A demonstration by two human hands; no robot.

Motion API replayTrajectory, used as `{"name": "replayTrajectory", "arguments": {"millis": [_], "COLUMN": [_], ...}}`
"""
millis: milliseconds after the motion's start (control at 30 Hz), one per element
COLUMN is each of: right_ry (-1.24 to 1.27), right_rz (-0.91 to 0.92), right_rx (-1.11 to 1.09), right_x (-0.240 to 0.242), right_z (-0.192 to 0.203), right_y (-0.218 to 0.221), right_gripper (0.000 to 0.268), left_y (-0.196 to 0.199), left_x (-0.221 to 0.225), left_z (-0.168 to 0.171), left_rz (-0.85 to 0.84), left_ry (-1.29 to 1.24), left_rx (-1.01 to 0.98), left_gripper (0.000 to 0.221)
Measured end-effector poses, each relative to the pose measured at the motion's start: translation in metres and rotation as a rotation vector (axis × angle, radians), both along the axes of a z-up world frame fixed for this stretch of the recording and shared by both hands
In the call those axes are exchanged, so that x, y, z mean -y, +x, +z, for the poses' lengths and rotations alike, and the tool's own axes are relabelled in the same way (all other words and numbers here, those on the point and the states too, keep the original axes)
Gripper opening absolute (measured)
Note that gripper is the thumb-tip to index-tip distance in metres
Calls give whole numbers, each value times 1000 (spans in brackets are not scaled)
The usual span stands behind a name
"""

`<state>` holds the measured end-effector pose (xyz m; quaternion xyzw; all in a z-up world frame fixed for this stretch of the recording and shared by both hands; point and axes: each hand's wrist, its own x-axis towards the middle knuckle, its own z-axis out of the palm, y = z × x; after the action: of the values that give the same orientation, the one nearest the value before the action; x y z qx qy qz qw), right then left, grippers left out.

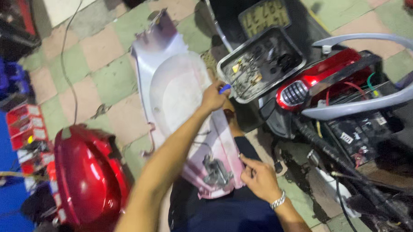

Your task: The person assembles a motorcycle fairing by attaching a light fixture and inner panel using a screwdriver, then aligns the two halves of the red outer fairing housing on a small stool.

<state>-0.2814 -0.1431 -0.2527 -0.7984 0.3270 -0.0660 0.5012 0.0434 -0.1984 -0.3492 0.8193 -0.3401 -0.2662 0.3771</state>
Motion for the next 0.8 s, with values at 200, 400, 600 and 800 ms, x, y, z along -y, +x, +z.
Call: {"name": "replayTrajectory", "arguments": {"millis": [200, 400, 600, 800], "right_ry": [57, 6, 96, 122], "right_rz": [-44, -29, -18, -49], "right_rx": [-12, 26, -97, -75], "right_x": [10, 18, 18, 16], "right_z": [-6, -13, -12, -15], "right_y": [-5, -4, -3, -8], "right_gripper": [54, 55, 58, 55], "left_y": [-24, -28, -34, -19], "left_x": [75, 97, 119, 114], "left_z": [-87, -110, -90, -22], "left_rz": [299, 600, 545, 323], "left_ry": [-24, -49, -176, -27], "left_rx": [353, -139, -147, -247], "left_gripper": [51, 72, 61, 61]}}
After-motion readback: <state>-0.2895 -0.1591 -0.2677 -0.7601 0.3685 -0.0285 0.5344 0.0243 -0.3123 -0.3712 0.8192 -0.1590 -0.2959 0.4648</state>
